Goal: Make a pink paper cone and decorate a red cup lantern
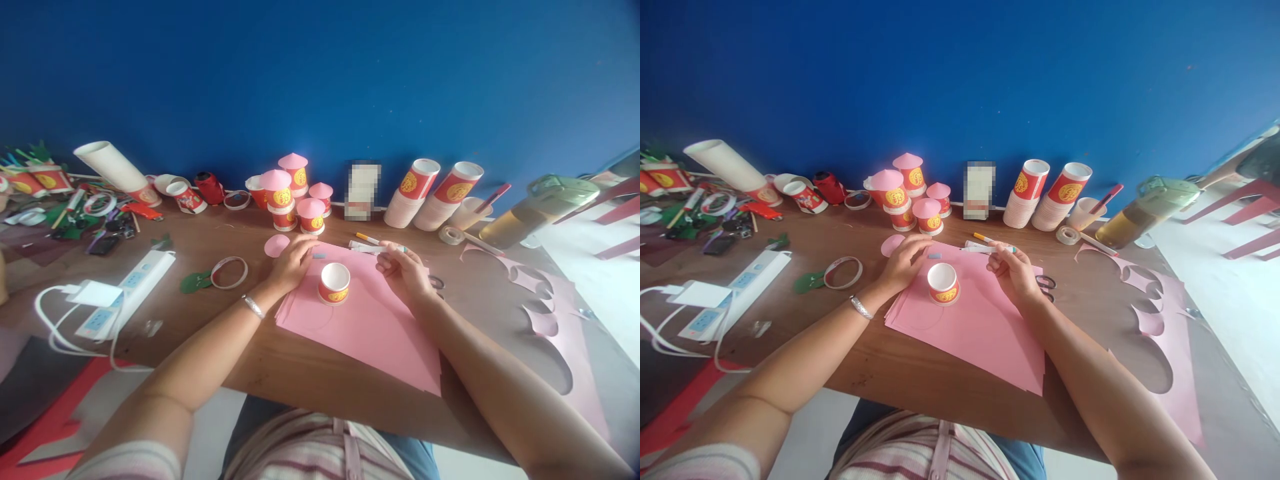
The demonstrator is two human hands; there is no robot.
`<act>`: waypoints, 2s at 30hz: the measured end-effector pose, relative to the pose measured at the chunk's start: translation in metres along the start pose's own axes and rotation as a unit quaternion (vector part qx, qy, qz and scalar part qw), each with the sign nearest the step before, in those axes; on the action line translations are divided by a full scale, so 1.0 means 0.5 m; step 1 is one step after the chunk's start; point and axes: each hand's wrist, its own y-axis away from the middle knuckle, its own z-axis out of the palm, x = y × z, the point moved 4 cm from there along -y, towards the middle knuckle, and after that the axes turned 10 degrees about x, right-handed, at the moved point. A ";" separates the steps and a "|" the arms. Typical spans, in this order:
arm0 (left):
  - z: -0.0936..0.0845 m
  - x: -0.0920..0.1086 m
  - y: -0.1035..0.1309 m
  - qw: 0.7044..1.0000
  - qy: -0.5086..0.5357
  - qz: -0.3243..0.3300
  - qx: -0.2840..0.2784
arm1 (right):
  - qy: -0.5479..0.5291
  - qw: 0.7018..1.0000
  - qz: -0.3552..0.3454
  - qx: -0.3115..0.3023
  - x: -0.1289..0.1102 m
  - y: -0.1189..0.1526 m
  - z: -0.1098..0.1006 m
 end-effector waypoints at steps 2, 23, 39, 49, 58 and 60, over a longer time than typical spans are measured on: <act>-0.013 0.013 0.002 0.998 0.051 -0.004 0.021 | -0.007 1.000 0.002 0.002 0.000 -0.002 -0.002; 0.019 0.047 0.026 0.903 0.307 -0.243 -0.176 | -0.004 1.000 0.022 -0.013 0.010 0.002 0.003; 0.051 0.078 0.055 0.736 0.497 -0.439 -0.138 | 0.046 0.995 -0.050 -0.069 -0.012 0.051 0.049; 0.054 0.090 0.044 0.733 0.516 -0.425 -0.127 | 0.282 0.875 -0.273 -0.283 -0.019 0.181 0.119; 0.054 0.088 0.051 0.736 0.514 -0.429 -0.107 | 0.367 0.695 -0.500 -0.364 -0.001 0.232 0.148; 0.057 0.084 0.050 0.736 0.517 -0.424 -0.106 | 0.375 0.689 -0.506 -0.357 0.000 0.233 0.147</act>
